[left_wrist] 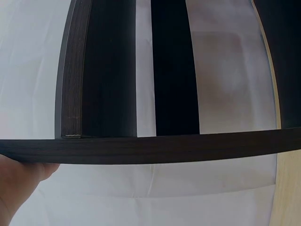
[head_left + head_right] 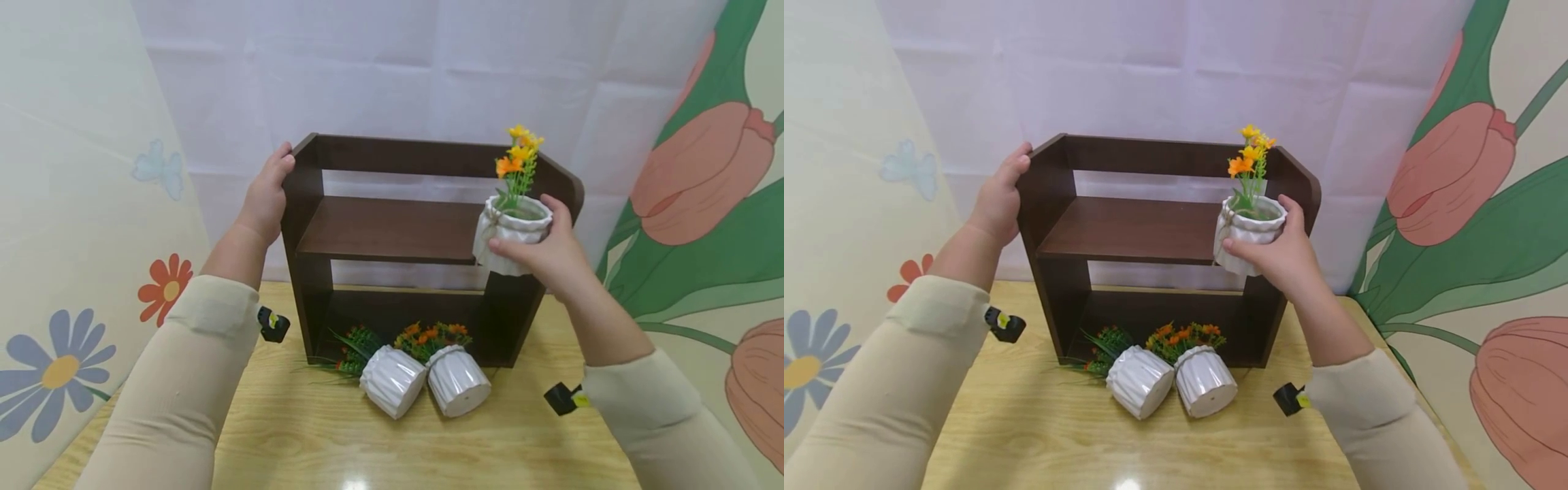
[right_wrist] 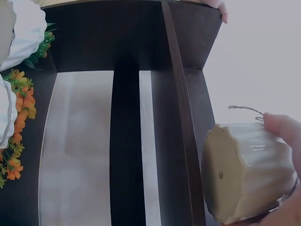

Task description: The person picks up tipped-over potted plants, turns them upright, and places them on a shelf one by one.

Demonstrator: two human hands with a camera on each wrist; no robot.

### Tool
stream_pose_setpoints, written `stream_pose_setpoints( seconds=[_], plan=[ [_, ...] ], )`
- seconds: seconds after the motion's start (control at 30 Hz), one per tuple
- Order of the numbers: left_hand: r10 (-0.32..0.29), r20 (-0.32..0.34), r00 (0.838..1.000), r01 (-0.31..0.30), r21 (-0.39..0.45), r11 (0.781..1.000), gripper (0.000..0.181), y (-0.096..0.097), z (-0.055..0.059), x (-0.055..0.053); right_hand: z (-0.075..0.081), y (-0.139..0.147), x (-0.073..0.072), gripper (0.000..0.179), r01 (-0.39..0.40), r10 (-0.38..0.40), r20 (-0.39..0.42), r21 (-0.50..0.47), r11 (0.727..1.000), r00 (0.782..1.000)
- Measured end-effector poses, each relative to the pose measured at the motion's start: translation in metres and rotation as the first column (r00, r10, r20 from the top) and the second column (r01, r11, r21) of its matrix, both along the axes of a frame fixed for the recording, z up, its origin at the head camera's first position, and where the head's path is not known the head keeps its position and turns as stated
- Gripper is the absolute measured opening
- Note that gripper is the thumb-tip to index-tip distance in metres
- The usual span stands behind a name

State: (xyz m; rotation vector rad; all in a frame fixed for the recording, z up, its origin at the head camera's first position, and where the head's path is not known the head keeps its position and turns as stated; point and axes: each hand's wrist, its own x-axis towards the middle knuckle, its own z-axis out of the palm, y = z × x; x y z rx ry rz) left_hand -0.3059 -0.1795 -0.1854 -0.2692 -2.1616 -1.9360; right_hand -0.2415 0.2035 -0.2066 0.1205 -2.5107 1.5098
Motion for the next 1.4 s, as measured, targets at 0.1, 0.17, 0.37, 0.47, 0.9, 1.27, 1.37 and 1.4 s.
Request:
stream_pose_setpoints(
  seconds=[0.1, 0.17, 0.37, 0.47, 0.9, 1.27, 1.37, 1.4],
  plan=[
    [0.001, -0.005, 1.0, -0.001, 0.005, 1.0, 0.057, -0.001, 0.0, -0.001, 0.002, -0.002, -0.005, 0.117, 0.02, -0.02, -0.014, 0.006, 1.0, 1.0],
    [0.003, -0.007, 1.0, -0.003, 0.005, 1.0, 0.057, -0.001, 0.0, -0.001, 0.003, -0.003, -0.008, 0.117, 0.036, -0.036, -0.017, 0.014, 0.999, 0.999],
    [-0.001, -0.006, 1.0, 0.001, 0.009, 1.0, 0.057, -0.001, 0.0, 0.0, 0.005, -0.007, -0.016, 0.118, 0.083, -0.083, -0.016, 0.019, 0.996, 0.996],
    [0.001, -0.005, 1.0, -0.001, 0.006, 1.0, 0.057, -0.001, 0.0, 0.0, 0.005, -0.008, -0.021, 0.118, 0.103, -0.103, -0.01, 0.016, 0.995, 0.995],
    [0.005, -0.015, 1.0, -0.005, 0.002, 1.0, 0.057, -0.001, -0.001, -0.001, 0.001, -0.008, -0.041, 0.119, 0.162, -0.162, -0.01, 0.008, 0.987, 0.987],
    [0.013, -0.015, 1.0, -0.013, -0.02, 1.0, 0.057, -0.002, -0.002, 0.0, -0.005, -0.01, -0.053, 0.118, 0.184, -0.184, -0.022, -0.012, 0.983, 0.983],
    [0.011, -0.014, 1.0, -0.011, -0.013, 1.0, 0.057, -0.002, -0.002, 0.0, -0.006, -0.011, -0.055, 0.118, 0.195, -0.195, -0.023, -0.003, 0.981, 0.981],
    [0.011, -0.014, 1.0, -0.011, -0.01, 1.0, 0.057, -0.002, -0.002, 0.0, -0.007, -0.011, -0.056, 0.117, 0.198, -0.198, -0.023, -0.003, 0.98, 0.98]
  ],
)
